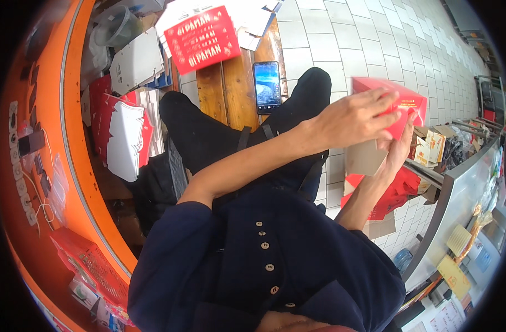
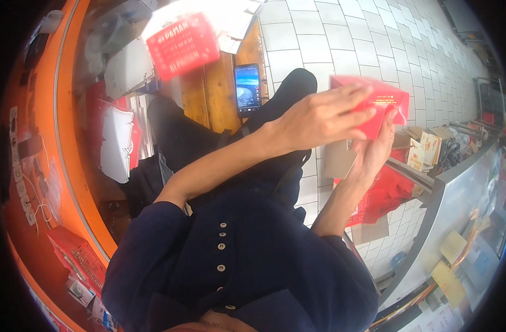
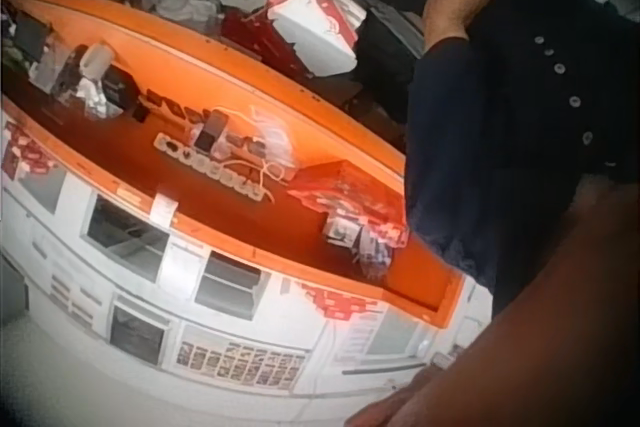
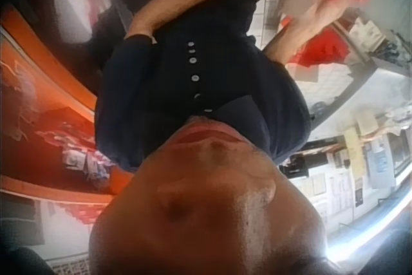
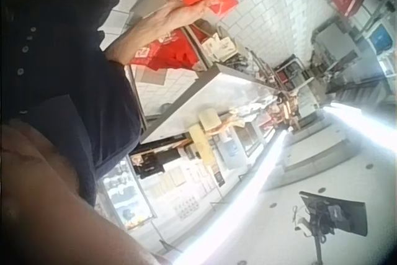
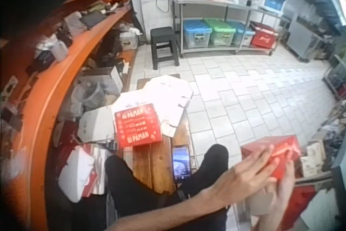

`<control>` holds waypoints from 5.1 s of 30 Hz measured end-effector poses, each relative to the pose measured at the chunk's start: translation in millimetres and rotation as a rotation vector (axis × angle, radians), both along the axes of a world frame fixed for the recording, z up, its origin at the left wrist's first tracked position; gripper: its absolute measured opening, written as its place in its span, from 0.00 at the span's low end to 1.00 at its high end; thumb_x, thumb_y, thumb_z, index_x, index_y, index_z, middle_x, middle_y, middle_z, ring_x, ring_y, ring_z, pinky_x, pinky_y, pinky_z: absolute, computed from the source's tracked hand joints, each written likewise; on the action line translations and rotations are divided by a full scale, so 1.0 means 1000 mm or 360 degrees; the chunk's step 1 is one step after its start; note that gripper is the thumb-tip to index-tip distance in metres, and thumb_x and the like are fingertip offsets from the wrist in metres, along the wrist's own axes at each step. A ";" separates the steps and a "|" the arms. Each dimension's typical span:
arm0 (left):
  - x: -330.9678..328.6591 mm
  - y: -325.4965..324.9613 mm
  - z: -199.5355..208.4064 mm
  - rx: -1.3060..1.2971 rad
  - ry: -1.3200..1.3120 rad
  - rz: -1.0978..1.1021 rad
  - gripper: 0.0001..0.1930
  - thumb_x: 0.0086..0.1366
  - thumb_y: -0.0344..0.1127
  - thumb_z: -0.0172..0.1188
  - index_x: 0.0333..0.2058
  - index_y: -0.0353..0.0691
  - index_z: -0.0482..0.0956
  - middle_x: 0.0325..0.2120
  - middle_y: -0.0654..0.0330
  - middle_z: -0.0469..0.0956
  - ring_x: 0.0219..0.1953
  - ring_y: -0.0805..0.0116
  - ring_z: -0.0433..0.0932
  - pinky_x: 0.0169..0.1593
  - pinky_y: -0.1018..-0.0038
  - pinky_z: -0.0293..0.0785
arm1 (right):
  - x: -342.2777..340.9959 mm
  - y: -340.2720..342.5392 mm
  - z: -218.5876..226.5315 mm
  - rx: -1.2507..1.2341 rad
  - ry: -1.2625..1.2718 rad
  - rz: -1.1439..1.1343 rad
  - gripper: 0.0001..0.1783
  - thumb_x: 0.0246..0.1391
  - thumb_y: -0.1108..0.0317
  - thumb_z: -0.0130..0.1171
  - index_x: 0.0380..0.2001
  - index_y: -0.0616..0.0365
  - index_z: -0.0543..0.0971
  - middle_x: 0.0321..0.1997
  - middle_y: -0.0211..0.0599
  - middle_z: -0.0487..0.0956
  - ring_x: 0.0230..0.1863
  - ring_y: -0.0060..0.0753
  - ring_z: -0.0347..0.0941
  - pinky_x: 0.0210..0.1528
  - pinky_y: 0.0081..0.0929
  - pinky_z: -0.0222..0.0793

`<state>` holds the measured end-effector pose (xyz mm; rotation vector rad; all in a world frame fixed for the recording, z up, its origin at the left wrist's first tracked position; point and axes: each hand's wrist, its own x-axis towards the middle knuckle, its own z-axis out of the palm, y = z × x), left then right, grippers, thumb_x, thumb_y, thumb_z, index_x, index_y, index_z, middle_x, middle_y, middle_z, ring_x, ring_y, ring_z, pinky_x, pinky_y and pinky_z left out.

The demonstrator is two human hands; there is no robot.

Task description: The person assembles cardboard food boxes by hand, folding the flaps of flat red and white cardboard sheets into shape and stacking them on a bench.

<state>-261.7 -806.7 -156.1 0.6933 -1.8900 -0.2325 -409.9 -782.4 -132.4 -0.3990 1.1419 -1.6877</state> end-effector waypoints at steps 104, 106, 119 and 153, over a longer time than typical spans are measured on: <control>0.354 0.049 -0.133 0.0761 -0.0082 0.1049 0.39 0.62 0.61 0.66 0.54 0.26 0.76 0.47 0.41 0.80 0.53 0.39 0.77 0.63 0.55 0.67 | 0.221 -0.158 -0.128 -0.1077 0.1880 0.1991 0.73 0.34 0.37 0.79 0.75 0.50 0.46 0.75 0.55 0.59 0.76 0.56 0.55 0.77 0.54 0.51; 0.353 0.052 -0.133 0.0765 -0.0053 0.1048 0.39 0.62 0.61 0.66 0.54 0.25 0.76 0.48 0.41 0.80 0.54 0.39 0.77 0.65 0.54 0.65 | 0.222 -0.155 -0.130 -0.1054 0.1898 0.1976 0.74 0.32 0.35 0.80 0.76 0.49 0.47 0.74 0.54 0.61 0.76 0.54 0.56 0.77 0.54 0.53; 0.366 0.061 -0.136 0.0831 0.0187 0.0947 0.25 0.53 0.40 0.78 0.44 0.26 0.84 0.54 0.45 0.81 0.53 0.56 0.82 0.56 0.66 0.76 | 0.218 -0.145 -0.128 -0.1065 0.2050 0.1770 0.51 0.37 0.38 0.78 0.62 0.55 0.77 0.69 0.46 0.72 0.67 0.48 0.71 0.69 0.50 0.66; 0.346 0.032 -0.101 0.0684 0.0065 0.1384 0.19 0.69 0.37 0.61 0.55 0.37 0.81 0.35 0.50 0.84 0.36 0.62 0.82 0.45 0.70 0.77 | 0.236 -0.148 -0.112 -0.1025 0.2260 0.1685 0.28 0.65 0.63 0.56 0.66 0.57 0.70 0.54 0.54 0.81 0.50 0.48 0.82 0.58 0.42 0.76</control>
